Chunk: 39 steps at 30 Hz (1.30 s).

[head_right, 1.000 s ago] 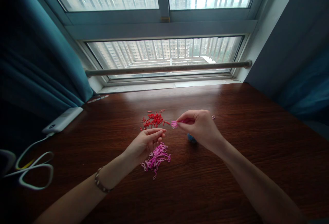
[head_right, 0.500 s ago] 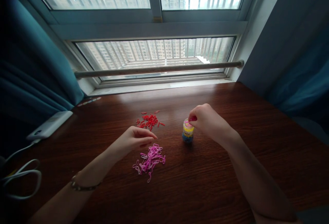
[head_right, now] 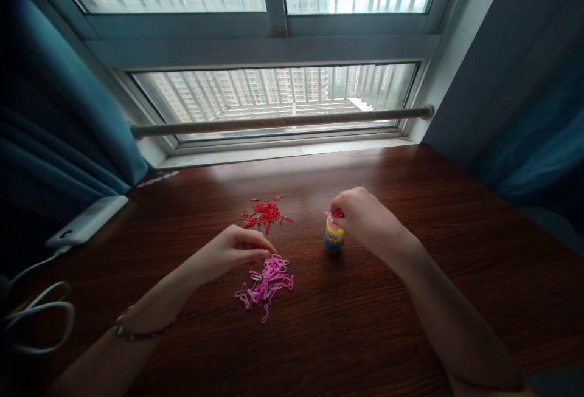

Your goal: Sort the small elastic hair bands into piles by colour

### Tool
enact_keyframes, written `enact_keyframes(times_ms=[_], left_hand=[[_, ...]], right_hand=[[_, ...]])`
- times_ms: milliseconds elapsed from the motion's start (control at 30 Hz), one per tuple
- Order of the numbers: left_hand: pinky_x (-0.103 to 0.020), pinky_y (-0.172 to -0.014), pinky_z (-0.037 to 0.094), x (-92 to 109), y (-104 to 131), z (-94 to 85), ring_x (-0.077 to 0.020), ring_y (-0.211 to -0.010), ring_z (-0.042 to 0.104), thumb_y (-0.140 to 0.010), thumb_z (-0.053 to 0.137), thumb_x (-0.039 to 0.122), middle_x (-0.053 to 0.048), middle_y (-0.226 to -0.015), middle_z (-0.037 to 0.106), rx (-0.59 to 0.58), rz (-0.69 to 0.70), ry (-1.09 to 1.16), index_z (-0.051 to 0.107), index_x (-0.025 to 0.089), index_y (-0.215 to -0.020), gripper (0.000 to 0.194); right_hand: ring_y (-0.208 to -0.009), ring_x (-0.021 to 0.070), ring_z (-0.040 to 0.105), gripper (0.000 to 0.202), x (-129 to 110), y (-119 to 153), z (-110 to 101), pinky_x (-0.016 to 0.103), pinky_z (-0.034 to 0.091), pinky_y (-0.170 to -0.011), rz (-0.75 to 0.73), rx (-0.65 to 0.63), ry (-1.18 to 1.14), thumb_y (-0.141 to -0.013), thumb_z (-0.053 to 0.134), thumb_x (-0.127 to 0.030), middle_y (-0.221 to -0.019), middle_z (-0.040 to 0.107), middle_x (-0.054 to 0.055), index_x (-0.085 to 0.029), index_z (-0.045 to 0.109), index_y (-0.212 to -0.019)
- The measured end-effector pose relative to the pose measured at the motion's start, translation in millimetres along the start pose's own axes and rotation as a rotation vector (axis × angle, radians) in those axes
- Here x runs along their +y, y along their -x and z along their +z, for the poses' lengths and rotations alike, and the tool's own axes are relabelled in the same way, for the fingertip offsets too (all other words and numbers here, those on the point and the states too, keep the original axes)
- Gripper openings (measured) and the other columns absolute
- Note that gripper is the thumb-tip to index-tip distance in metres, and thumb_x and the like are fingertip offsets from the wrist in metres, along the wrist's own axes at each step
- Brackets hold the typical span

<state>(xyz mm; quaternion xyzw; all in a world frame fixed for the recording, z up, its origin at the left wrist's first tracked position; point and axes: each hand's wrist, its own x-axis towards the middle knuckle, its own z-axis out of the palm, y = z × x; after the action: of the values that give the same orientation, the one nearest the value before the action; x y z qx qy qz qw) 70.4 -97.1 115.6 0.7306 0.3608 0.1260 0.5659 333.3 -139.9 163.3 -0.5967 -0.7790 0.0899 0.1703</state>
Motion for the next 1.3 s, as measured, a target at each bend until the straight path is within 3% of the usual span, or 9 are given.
enact_keyframes(times_ms=[367,600,833,1000,1133,1300], left_hand=[[-0.02,-0.054,0.041,-1.2,0.8,-1.1,-0.0099,-0.059,0.051,-0.073,0.059,0.034,-0.005,-0.069,0.061,-0.015,0.002,0.003,0.067,0.009,-0.083,0.028],[-0.021,-0.055,0.042,-1.7,0.3,-1.1,-0.0106,-0.06,0.052,-0.073,0.059,0.034,-0.005,-0.07,0.062,-0.01,0.0,0.012,0.066,0.009,-0.084,0.028],[-0.02,-0.053,0.04,-2.4,-1.7,1.9,-0.0104,-0.059,0.052,-0.076,0.056,0.033,-0.004,-0.068,0.062,0.039,0.039,-0.1,0.067,0.01,-0.082,0.026],[-0.021,-0.063,0.041,-20.2,-46.3,21.8,-0.012,-0.067,0.053,-0.076,0.056,0.027,-0.005,-0.074,0.06,0.296,0.295,-0.355,0.069,0.014,-0.079,0.019],[-0.02,-0.06,0.04,-39.2,-102.9,36.9,-0.0117,-0.065,0.054,-0.074,0.058,0.023,-0.005,-0.073,0.061,0.219,0.391,-0.391,0.069,0.013,-0.078,0.015],[-0.02,-0.053,0.037,-47.6,-144.9,43.1,-0.0114,-0.06,0.052,-0.068,0.064,0.031,-0.002,-0.069,0.062,0.116,0.276,-0.478,0.065,0.013,-0.086,0.026]], right_hand=[[-0.058,0.0108,0.055,0.013,-1.9,3.7,-5.1,0.019,0.038,-0.054,0.049,0.022,-0.021,-0.073,0.057,-0.019,-0.066,0.064,0.002,-0.016,0.068,-0.078],[-0.058,0.0104,0.056,0.014,0.0,4.5,-5.9,0.018,0.039,-0.053,0.059,0.021,-0.044,-0.072,0.052,-0.015,-0.065,0.064,0.0,-0.016,0.067,-0.071],[-0.06,0.0113,0.059,0.013,6.8,6.4,-18.2,0.019,0.041,-0.054,0.108,0.137,-0.02,-0.073,0.054,-0.019,-0.067,0.066,-0.001,-0.019,0.067,-0.077],[-0.061,0.0115,0.059,0.011,6.7,18.7,-24.0,0.02,0.041,-0.056,0.124,0.265,0.012,-0.074,0.056,-0.023,-0.067,0.066,-0.002,-0.02,0.067,-0.074],[-0.062,0.012,0.059,0.011,7.9,38.8,-13.3,0.021,0.042,-0.057,0.129,0.266,0.003,-0.075,0.057,-0.026,-0.072,0.067,-0.003,-0.022,0.067,-0.075],[-0.066,0.0149,0.061,0.013,22.3,74.4,15.5,0.023,0.045,-0.061,0.237,0.227,-0.062,-0.076,0.055,-0.029,-0.073,0.067,-0.002,-0.022,0.066,-0.075]])
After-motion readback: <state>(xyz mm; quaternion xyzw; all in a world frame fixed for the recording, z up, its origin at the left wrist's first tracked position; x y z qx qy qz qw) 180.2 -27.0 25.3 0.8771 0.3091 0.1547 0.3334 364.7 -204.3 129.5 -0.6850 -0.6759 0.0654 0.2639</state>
